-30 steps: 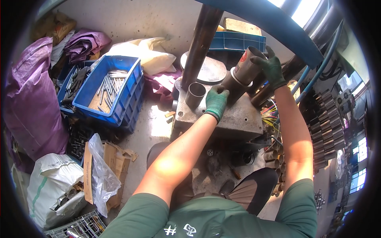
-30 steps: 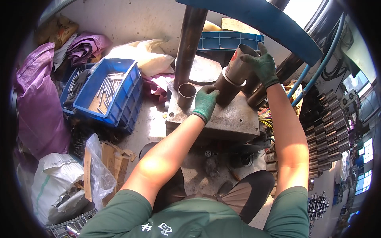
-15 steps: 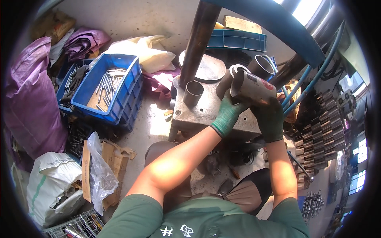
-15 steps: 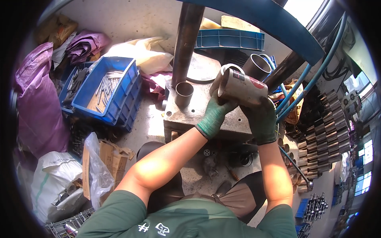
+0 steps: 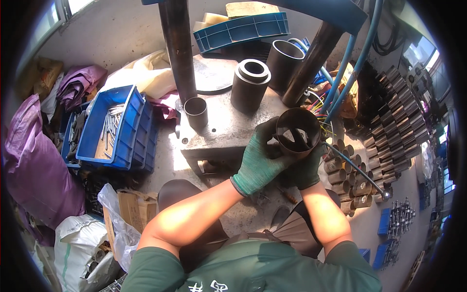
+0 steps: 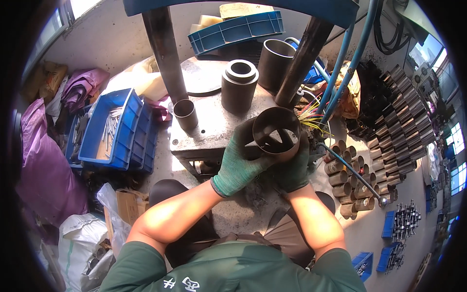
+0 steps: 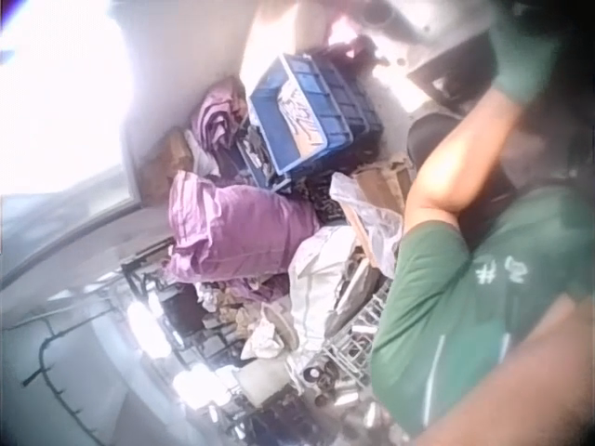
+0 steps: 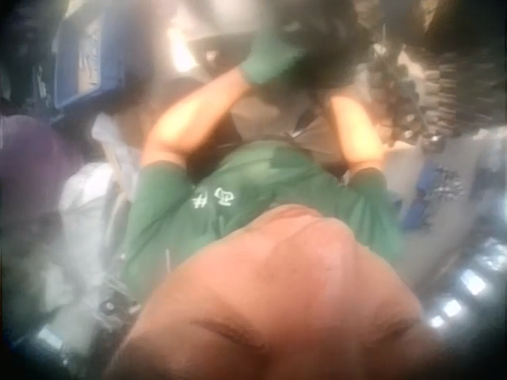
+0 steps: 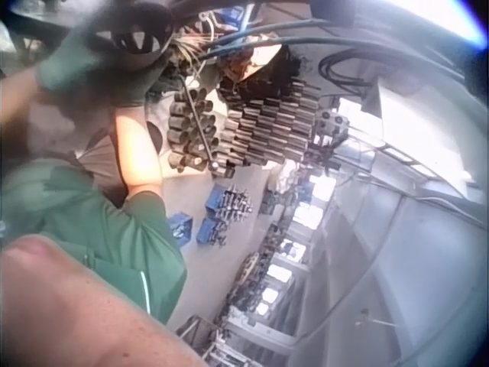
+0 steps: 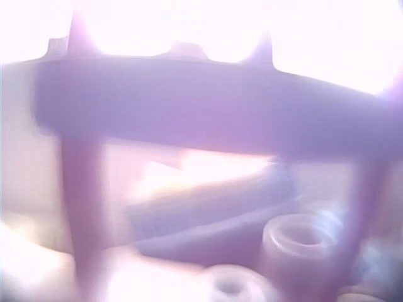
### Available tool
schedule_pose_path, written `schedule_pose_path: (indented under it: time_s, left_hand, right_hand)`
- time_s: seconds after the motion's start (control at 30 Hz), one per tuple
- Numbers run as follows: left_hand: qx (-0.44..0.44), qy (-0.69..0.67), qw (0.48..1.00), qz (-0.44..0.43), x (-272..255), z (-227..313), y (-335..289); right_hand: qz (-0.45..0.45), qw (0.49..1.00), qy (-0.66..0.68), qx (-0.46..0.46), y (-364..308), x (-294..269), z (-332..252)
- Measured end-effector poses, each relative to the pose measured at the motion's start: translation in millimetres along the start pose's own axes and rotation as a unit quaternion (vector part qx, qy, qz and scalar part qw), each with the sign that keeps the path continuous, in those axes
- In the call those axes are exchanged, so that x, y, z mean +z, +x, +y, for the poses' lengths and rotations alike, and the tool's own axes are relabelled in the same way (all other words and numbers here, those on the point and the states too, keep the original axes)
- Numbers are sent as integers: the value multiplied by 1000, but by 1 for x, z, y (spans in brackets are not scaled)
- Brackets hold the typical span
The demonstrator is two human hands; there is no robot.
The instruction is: The person places motor housings and coiled stators onto a press, aligning the components by hand before operating a lever to press them together.
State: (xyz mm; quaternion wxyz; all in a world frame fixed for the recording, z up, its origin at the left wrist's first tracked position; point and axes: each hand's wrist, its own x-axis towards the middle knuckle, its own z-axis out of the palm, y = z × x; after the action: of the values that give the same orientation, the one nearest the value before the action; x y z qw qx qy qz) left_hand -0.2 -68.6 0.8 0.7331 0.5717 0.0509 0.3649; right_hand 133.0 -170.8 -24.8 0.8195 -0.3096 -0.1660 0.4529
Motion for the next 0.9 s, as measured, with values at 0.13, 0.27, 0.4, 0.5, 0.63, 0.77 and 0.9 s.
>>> schedule_pose_path:
  time_s: [0.13, 0.27, 0.4, 0.5, 0.63, 0.77, 0.9]
  left_hand:
    - [-27, -113, 993, -18, -3, -17, 1]
    - [-15, -105, 994, -12, 3, -22, 2]
    - [-5, -75, 997, 10, 1, -34, 2]
    - [-14, -71, 997, 27, -1, -39, 2]
    - [-33, -107, 994, 17, -1, -30, 6]
    - [-61, -80, 995, -16, -20, -32, 15]
    - [-208, -287, 935, 10, -28, -25, 30]
  right_hand:
    - [-123, 957, 242, 99, -3, -1, -2]
    - [-127, 976, 165, 68, -3, 4, -3]
    - [-47, 990, 134, 27, -2, -1, 3]
    - [27, 997, 74, 20, -7, 13, 2]
    - [26, 1000, 14, -9, -11, 13, 6]
    - [65, 998, 6, -8, -15, 25, 6]
    - [2, 986, -68, -152, -20, 10, 12]
